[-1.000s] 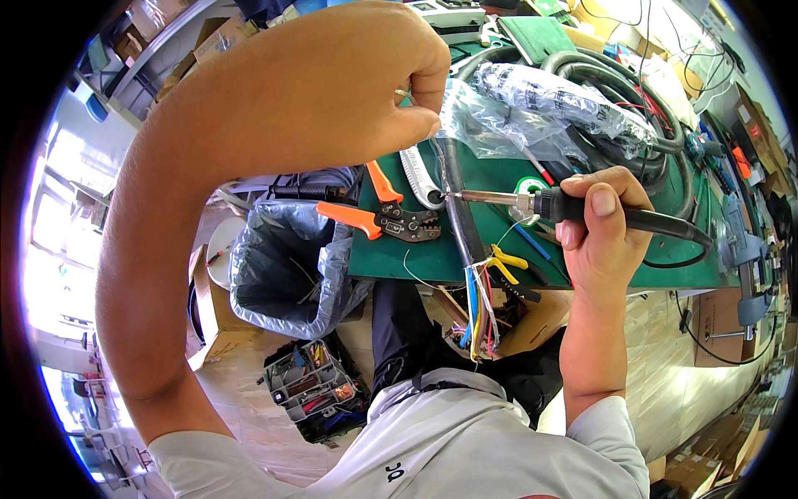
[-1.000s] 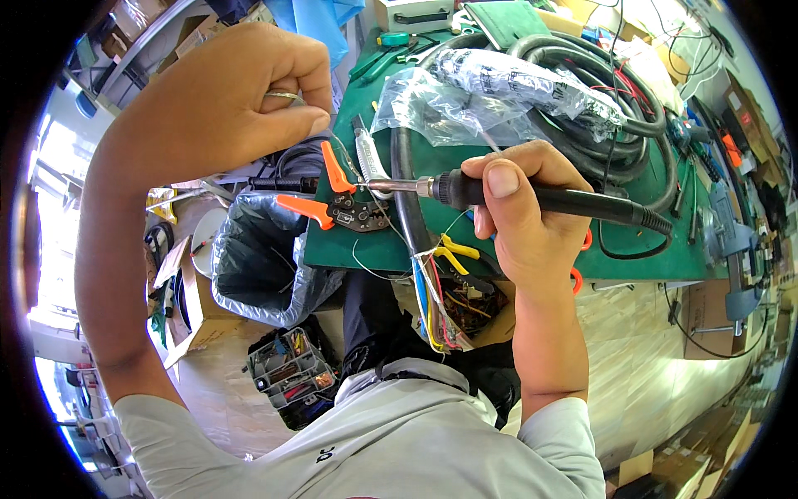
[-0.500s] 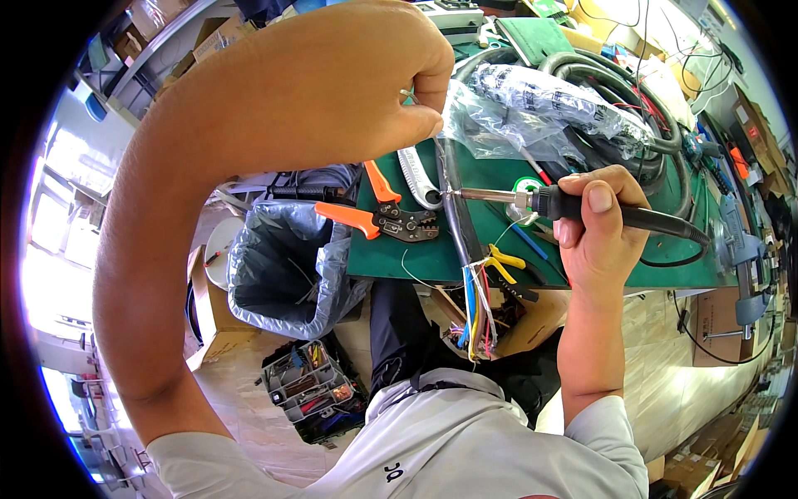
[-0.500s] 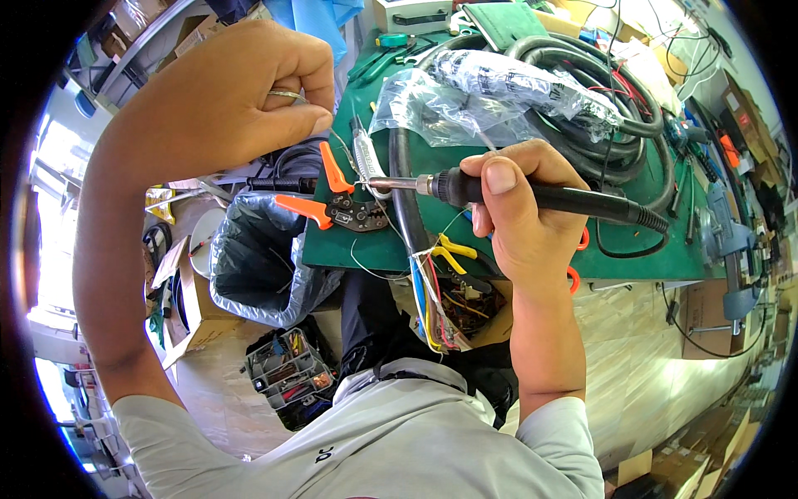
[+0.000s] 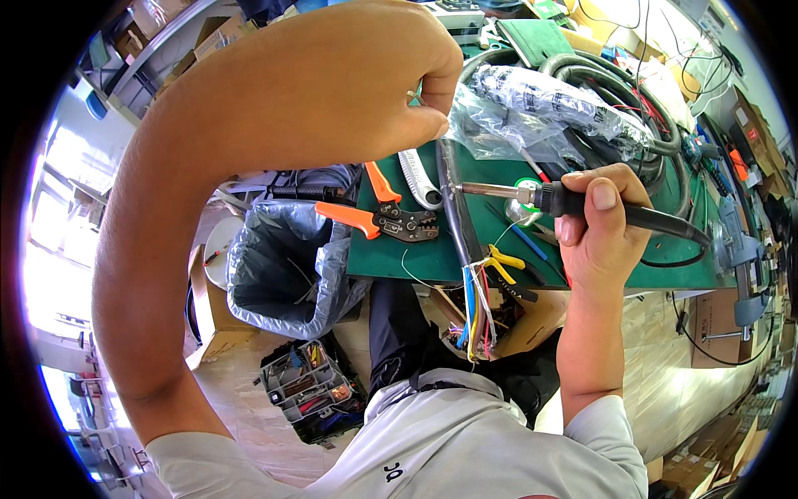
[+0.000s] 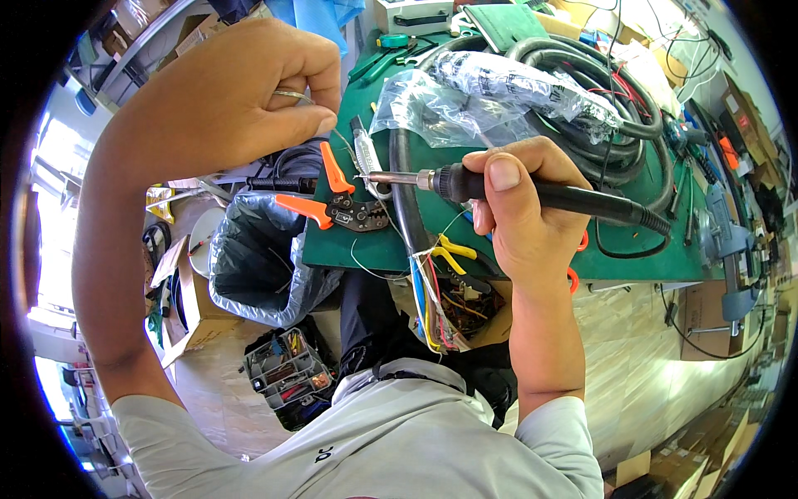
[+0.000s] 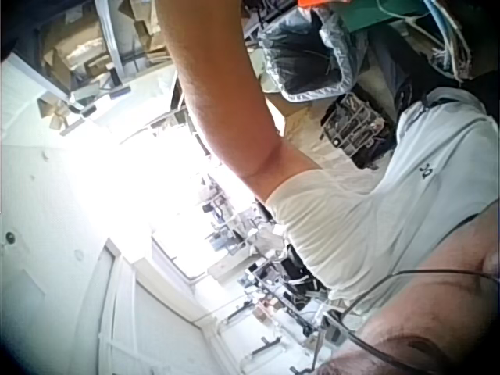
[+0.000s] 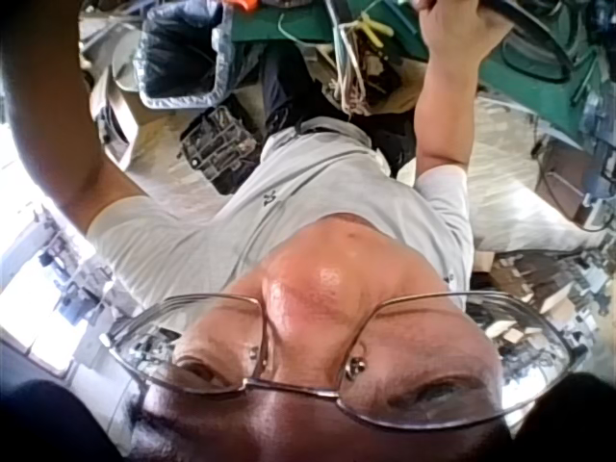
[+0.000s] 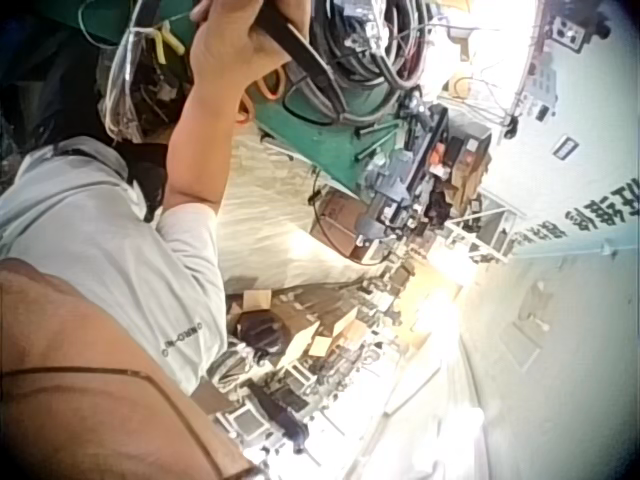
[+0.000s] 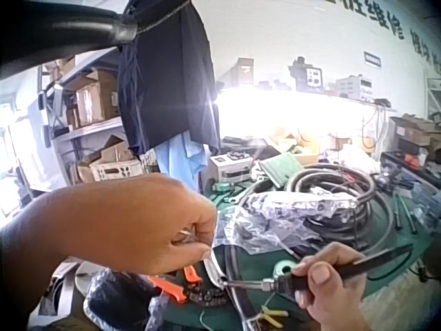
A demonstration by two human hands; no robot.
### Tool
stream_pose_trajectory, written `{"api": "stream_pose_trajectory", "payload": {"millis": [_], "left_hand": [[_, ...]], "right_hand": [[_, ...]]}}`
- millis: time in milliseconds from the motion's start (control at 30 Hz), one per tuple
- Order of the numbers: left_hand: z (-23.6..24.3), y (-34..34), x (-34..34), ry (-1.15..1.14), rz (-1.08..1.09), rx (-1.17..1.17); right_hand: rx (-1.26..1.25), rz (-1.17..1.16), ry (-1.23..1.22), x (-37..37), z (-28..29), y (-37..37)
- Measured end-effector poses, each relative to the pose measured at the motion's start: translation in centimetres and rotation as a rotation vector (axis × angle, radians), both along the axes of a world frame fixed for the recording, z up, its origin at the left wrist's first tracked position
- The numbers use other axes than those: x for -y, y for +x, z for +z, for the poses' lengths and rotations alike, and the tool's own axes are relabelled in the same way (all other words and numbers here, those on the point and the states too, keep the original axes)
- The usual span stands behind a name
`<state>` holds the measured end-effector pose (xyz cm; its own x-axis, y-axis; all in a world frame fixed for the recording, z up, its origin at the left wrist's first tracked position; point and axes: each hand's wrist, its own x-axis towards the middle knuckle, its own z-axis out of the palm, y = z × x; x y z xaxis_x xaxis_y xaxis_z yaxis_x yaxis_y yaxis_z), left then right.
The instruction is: The person solders a wire by hand using a soldering iron and solder wire, then wipes the iron tip and places it in a stand.
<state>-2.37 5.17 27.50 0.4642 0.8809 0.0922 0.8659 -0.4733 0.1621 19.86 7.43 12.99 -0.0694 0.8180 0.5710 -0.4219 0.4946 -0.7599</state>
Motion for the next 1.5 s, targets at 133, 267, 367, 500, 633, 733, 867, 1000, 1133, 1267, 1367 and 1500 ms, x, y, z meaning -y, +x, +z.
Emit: {"api": "stream_pose_trajectory", "payload": {"millis": [133,267,367,500,633,733,867,1000,1133,1267,1367,1500], "left_hand": [[0.0,0.1,0.0,-0.014,0.012,0.009],[0.2,0.1,0.1,-0.005,0.014,-0.003],[0.2,0.2,0.0,-0.009,0.019,-0.002],[0.2,0.2,0.1,-0.021,0.033,-0.006],[0.0,0.2,0.1,0.015,0.021,-0.014],[0.2,0.3,0.2,-0.003,0.043,-0.019],[0.3,0.5,0.3,-0.054,0.084,0.008],[0.1,0.2,0.1,-0.004,0.02,-0.016],[0.3,0.3,0.2,-0.024,0.031,-0.014],[0.1,0.3,0.1,-0.004,0.016,-0.027],[0.5,0.6,0.3,-0.036,0.068,-0.019],[0.4,0.7,0.2,-0.038,0.073,-0.015]], "right_hand": [[0.003,-0.002,0.032,-0.1,0.0,0.1],[-0.008,-0.012,0.034,0.0,0.0,0.0],[-0.002,-0.012,0.045,0.0,-0.1,0.2],[0.002,-0.001,0.032,-0.1,-0.7,0.4],[-0.026,0.009,0.029,0.1,-0.6,0.2],[-0.044,0.014,0.044,0.1,-0.5,0.1],[-0.047,0.014,0.05,0.2,-0.5,0.4],[-0.037,0.028,0.011,0.2,-0.9,0.7],[0.004,-0.023,0.036,0.1,-1.2,0.5],[-0.045,-0.01,0.039,0.3,-0.7,0.3],[-0.045,-0.014,0.053,0.3,-0.5,0.2],[-0.058,-0.017,0.093,0.3,-0.2,0.1]]}}
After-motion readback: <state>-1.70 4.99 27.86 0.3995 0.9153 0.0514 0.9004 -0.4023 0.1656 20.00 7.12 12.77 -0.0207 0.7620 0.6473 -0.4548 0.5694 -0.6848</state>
